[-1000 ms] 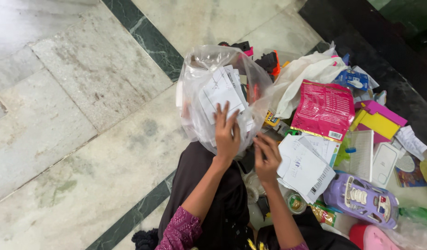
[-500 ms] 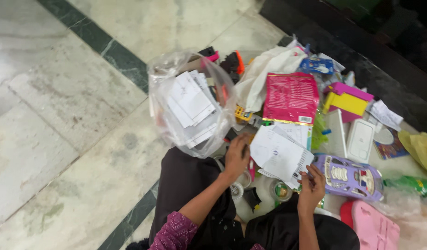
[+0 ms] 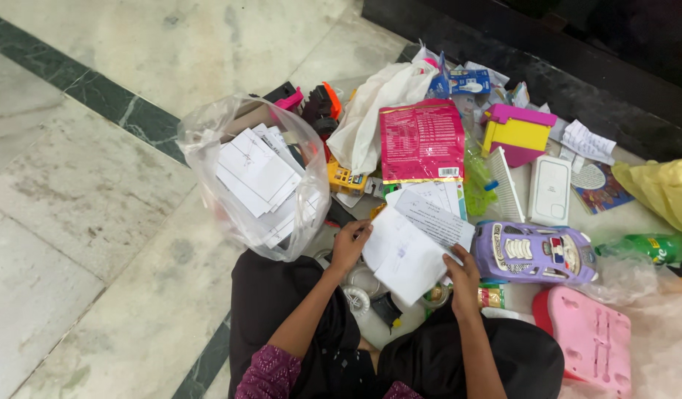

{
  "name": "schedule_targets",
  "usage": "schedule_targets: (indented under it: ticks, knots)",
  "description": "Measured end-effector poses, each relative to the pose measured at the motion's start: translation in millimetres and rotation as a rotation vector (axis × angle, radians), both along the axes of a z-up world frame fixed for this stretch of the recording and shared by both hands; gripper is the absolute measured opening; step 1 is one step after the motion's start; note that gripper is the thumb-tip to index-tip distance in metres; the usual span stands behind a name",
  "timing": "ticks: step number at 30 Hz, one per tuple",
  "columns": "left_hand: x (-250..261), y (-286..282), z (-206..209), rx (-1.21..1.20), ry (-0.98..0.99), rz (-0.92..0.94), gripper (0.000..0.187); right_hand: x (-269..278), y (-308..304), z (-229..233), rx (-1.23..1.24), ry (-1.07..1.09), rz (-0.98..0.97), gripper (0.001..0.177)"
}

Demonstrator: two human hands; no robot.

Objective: The person sits on the floor and sorts through a pile of paper items, including printed sheets, booklets, and cards. They pick up each item, briefly flip through or inspect it, and place it into a plastic bag.

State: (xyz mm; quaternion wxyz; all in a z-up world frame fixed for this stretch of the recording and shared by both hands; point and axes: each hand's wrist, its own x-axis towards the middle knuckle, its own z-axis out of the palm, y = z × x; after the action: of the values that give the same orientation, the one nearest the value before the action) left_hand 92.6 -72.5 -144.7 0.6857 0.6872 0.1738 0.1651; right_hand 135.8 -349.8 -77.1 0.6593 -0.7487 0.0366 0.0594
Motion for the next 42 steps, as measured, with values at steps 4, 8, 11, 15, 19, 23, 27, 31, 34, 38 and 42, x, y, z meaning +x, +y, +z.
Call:
schedule_targets:
  ticks: [4, 8, 11, 15, 19, 23, 27, 31, 34, 38, 42]
  knots:
    - [-3.0, -2.3, 14.7, -0.059, -0.012, -0.092, 0.048, 4.9, 5.9, -4.7, 0.201, 0.177, 0.010, 0.053]
    - [-6.6, 0.1, 17.5, 0.100, -0.067, -0.180, 0.041, 4.3, 8.9, -4.6, 0.083, 0.253, 0.106, 0.048]
    - [-7.1, 0.5, 15.2, 0.109, -0.018, -0.201, 0.039, 3.6, 8.9, -6.6, 0.083, 0.259, 0.139, 0.045]
    - [-6.2, 2.1, 16.9, -0.085, -0.125, -0.221, 0.037, 4.3, 7.5, -8.4, 0.102, 0.279, 0.133, 0.043]
    - [-8.6, 4.0, 25.7, -0.260, -0.161, -0.204, 0.037, 3.5, 8.3, -9.7, 0.141, 0.300, 0.149, 0.044]
    - [-14.0, 6.9, 36.7, -0.336, -0.152, -0.136, 0.037, 0.8, 11.2, -9.7, 0.147, 0.330, 0.183, 0.039]
    - [-14.9, 8.9, 44.3, -0.333, -0.200, -0.095, 0.038, -4.0, 13.2, -8.7, 0.142, 0.330, 0.199, 0.038]
    - [-18.0, 10.8, 45.0, -0.383, -0.187, -0.119, 0.039, -7.8, 13.5, -8.9, 0.233, 0.201, 0.165, 0.036]
    - [-20.4, 12.6, 45.9, -0.380, -0.165, -0.153, 0.040, -8.8, 10.7, -4.8, 0.302, 0.180, 0.125, 0.028]
    - [-27.0, 18.0, 52.3, -0.371, -0.155, -0.233, 0.040, -14.0, 13.0, 4.8, 0.343, 0.157, 0.086, 0.031]
    - [-40.5, 21.8, 64.3, -0.382, -0.172, -0.280, 0.041, -22.8, 20.7, 15.8, 0.439, 0.080, 0.079, 0.030]
